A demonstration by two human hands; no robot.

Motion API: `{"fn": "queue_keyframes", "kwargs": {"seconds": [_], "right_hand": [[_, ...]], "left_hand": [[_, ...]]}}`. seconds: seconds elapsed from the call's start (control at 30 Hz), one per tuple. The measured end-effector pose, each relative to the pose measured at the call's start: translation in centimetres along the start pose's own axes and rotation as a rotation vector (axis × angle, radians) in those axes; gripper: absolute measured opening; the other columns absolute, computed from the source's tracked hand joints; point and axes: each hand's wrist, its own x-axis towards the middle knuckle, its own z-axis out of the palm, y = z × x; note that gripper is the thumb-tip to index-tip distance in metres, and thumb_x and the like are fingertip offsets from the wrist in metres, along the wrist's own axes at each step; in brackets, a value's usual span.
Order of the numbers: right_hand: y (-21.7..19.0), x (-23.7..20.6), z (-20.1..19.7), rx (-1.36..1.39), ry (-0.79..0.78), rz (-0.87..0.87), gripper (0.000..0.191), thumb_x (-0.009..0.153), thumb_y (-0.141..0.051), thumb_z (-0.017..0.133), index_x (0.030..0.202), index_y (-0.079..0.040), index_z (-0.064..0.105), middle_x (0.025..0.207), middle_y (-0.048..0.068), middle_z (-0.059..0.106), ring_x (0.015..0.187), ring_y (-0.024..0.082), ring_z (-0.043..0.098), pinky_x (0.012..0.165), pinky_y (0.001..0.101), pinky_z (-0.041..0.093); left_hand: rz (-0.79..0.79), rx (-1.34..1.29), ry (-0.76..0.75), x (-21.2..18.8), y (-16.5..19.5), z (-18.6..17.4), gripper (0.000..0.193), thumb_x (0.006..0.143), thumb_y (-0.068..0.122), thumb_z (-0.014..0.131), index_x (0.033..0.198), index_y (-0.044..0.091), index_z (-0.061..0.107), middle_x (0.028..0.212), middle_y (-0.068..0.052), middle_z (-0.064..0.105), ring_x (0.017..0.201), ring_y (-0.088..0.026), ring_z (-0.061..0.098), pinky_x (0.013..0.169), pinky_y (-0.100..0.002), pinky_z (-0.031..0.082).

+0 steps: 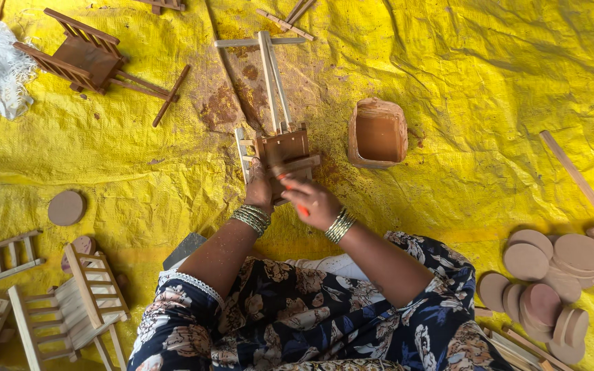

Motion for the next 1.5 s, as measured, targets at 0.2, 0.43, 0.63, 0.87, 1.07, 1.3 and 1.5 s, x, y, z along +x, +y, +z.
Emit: {"fn": "queue_keyframes", "kwargs": {"seconds": [0.2, 0.43, 0.63, 0.87, 1.07, 1.3, 1.5], "right_hand": [[2.0, -0.1, 0.2, 0.017, 0.091, -0.041, 0.019, 0.088, -0.006, 0.075, 0.105, -0.012, 0.073, 0.136, 0.001, 0.067, 0.093, 0.014, 0.073, 0.055, 0.0220, 0.057], [5.5, -1.0, -2.1, 0.052, 0.164, 0.123, 0.017, 0.091, -0.009, 0.075, 0.107, -0.012, 0.071, 0.133, 0.002, 0.068, 0.095, 0.016, 0.074, 0.071, 0.0268, 0.063], [0.5, -0.1, 0.0, 0.114, 0.089, 0.000, 0.021, 0.087, -0.009, 0.077, 0.108, -0.011, 0.072, 0.134, 0.006, 0.067, 0.096, 0.020, 0.074, 0.073, 0.0307, 0.063], [1.6, 0.1, -1.9, 0.275, 0.072, 0.022, 0.018, 0.088, -0.002, 0.074, 0.106, -0.006, 0.074, 0.134, 0.009, 0.069, 0.103, 0.018, 0.074, 0.083, 0.0308, 0.064], [3.5, -0.3, -3.5, 0.194, 0.234, -0.062, 0.013, 0.084, 0.000, 0.071, 0.095, -0.005, 0.072, 0.128, 0.007, 0.068, 0.123, 0.029, 0.068, 0.102, 0.0403, 0.059], [4.4, -0.6, -3.0, 0.206, 0.139, 0.030, 0.014, 0.086, -0.001, 0.072, 0.099, -0.003, 0.073, 0.129, 0.011, 0.070, 0.114, 0.025, 0.071, 0.092, 0.0366, 0.061], [3.9, -0.5, -3.4, 0.213, 0.152, 0.038, 0.013, 0.085, 0.000, 0.070, 0.097, -0.003, 0.073, 0.128, 0.011, 0.070, 0.115, 0.027, 0.071, 0.093, 0.0366, 0.060]], "left_hand": [[-0.061, -0.191, -0.001, -0.3, 0.8, 0.4, 0.079, 0.102, 0.062, 0.016, 0.159, 0.007, 0.027, 0.157, -0.026, 0.040, 0.142, -0.037, 0.046, 0.116, -0.052, 0.038], [-0.061, -0.160, 0.058, 0.0, 0.2, 0.5, 0.082, 0.102, 0.063, 0.022, 0.161, 0.007, 0.017, 0.165, -0.021, 0.025, 0.149, -0.037, 0.034, 0.120, -0.053, 0.031], [0.060, 0.077, -0.036, -0.3, 0.2, 0.9, 0.080, 0.105, 0.059, 0.011, 0.158, 0.004, 0.036, 0.156, -0.028, 0.043, 0.147, -0.038, 0.040, 0.124, -0.047, 0.024], [0.296, 0.643, 0.070, -0.2, -0.2, 1.1, 0.063, 0.106, 0.037, 0.009, 0.148, 0.005, 0.042, 0.151, -0.020, 0.049, 0.147, -0.033, 0.036, 0.126, -0.049, -0.001], [0.279, 0.671, 0.053, 0.2, -0.7, 0.9, 0.062, 0.106, 0.037, 0.018, 0.156, 0.005, 0.036, 0.159, -0.018, 0.042, 0.152, -0.033, 0.031, 0.132, -0.047, 0.007], [0.054, 0.044, -0.035, -0.3, 0.7, 1.3, 0.080, 0.102, 0.062, 0.012, 0.161, 0.008, 0.017, 0.167, -0.017, 0.024, 0.157, -0.033, 0.016, 0.126, -0.045, -0.006], [0.214, 0.653, 0.061, -0.3, 0.6, 1.1, 0.079, 0.103, 0.059, 0.002, 0.161, 0.008, 0.019, 0.166, -0.019, 0.026, 0.158, -0.032, 0.009, 0.123, -0.048, -0.018]]}}
